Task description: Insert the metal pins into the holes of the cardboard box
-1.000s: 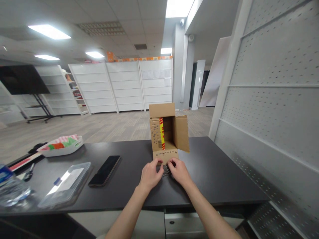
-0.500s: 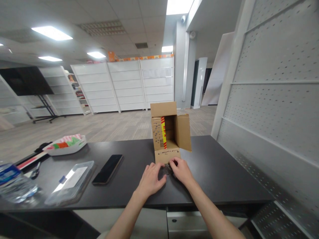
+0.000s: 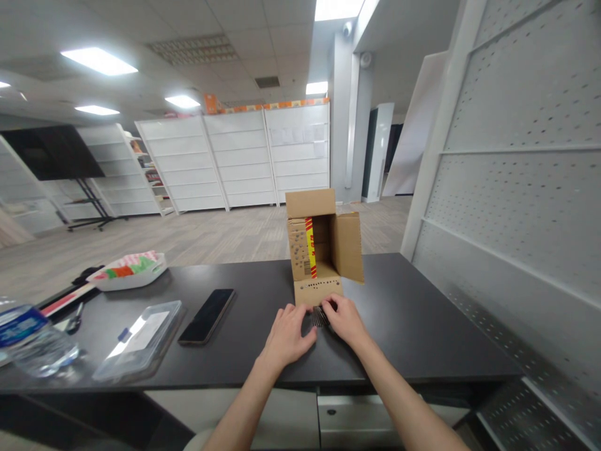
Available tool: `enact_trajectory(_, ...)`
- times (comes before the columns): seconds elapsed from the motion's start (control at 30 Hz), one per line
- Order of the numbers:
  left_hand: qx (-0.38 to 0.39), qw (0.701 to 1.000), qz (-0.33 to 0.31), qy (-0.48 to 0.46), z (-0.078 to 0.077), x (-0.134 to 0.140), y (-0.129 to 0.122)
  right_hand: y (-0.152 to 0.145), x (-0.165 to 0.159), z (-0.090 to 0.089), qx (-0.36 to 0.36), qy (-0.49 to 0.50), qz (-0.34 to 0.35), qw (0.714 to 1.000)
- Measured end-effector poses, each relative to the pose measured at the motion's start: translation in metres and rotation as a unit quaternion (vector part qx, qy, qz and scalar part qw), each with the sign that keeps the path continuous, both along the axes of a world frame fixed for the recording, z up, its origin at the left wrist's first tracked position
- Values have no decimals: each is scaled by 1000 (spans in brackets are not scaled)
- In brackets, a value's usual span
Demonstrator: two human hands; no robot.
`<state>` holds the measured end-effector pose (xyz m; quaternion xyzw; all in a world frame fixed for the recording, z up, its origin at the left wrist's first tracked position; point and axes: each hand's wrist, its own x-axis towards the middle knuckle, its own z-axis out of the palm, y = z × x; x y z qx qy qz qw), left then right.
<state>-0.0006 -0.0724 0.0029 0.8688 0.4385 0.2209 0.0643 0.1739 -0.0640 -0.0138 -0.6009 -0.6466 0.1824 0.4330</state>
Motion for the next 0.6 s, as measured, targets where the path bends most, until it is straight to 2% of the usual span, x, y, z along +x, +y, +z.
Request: enact_trajectory(0.6,8,1000,0,7,2,1,-1,2,1,-3,2,2,0,1000)
